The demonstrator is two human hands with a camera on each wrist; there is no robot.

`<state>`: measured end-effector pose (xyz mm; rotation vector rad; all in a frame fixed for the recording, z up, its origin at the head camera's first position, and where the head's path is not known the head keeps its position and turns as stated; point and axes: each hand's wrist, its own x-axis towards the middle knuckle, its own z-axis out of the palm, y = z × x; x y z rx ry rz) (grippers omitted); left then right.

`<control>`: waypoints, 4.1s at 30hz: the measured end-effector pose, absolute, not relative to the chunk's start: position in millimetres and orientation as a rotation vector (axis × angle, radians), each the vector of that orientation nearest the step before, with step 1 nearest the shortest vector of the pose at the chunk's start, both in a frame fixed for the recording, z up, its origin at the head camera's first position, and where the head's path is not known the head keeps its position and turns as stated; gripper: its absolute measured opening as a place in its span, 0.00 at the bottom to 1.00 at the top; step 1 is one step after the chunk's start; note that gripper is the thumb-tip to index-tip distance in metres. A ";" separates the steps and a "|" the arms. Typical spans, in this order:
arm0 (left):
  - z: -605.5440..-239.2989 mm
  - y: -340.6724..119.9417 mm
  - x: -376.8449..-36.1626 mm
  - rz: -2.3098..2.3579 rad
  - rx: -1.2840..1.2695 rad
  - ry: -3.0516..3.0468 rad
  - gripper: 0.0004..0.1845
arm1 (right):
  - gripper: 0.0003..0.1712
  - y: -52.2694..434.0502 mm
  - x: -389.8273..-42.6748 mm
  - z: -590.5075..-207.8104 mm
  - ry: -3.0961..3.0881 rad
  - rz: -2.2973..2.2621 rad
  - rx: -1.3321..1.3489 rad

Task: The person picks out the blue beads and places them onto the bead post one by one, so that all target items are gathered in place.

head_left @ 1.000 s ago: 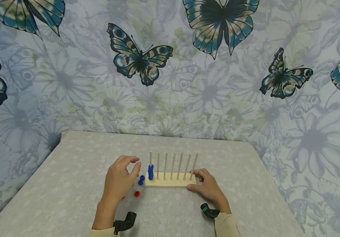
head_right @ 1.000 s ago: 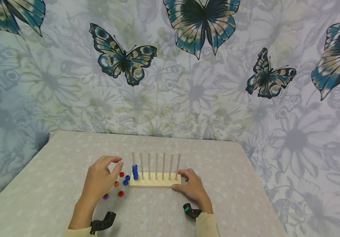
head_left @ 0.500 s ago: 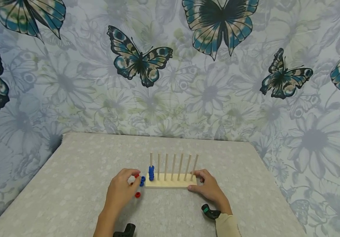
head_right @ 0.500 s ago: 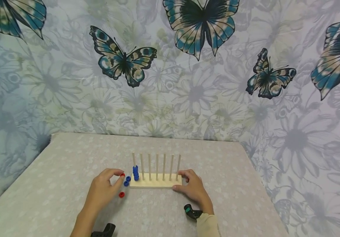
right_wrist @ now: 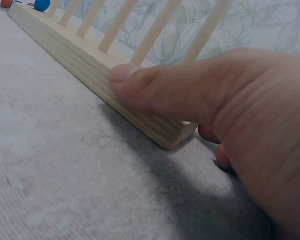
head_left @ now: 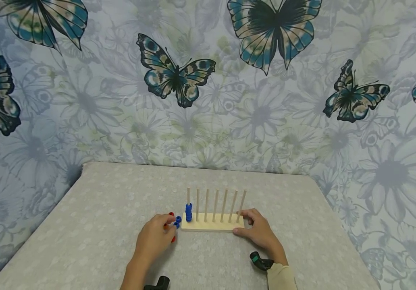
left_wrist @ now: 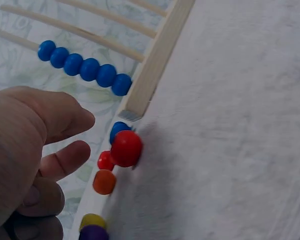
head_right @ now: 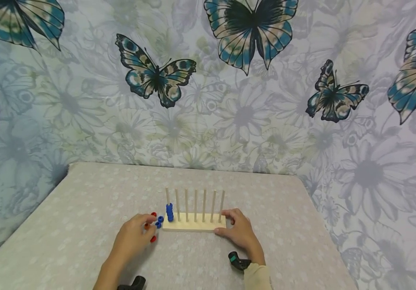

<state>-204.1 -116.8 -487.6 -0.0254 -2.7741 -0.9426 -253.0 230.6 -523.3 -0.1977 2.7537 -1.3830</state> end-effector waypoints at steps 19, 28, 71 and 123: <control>-501.0 -109.6 -209.5 -0.832 -0.027 -2.833 0.16 | 0.33 231.6 -252.6 -525.1 2.765 -1.376 -0.185; -501.2 -106.4 -210.8 -0.784 -0.028 -2.841 0.17 | 0.33 232.3 -252.4 -522.8 2.773 -1.377 -0.187; -501.0 -104.2 -209.1 -0.763 0.025 -2.831 0.15 | 0.34 230.3 -253.9 -524.2 2.772 -1.362 -0.182; -484.9 -101.8 -202.6 -0.856 -0.038 -2.631 0.12 | 0.33 229.7 -251.2 -522.5 2.783 -1.398 -0.247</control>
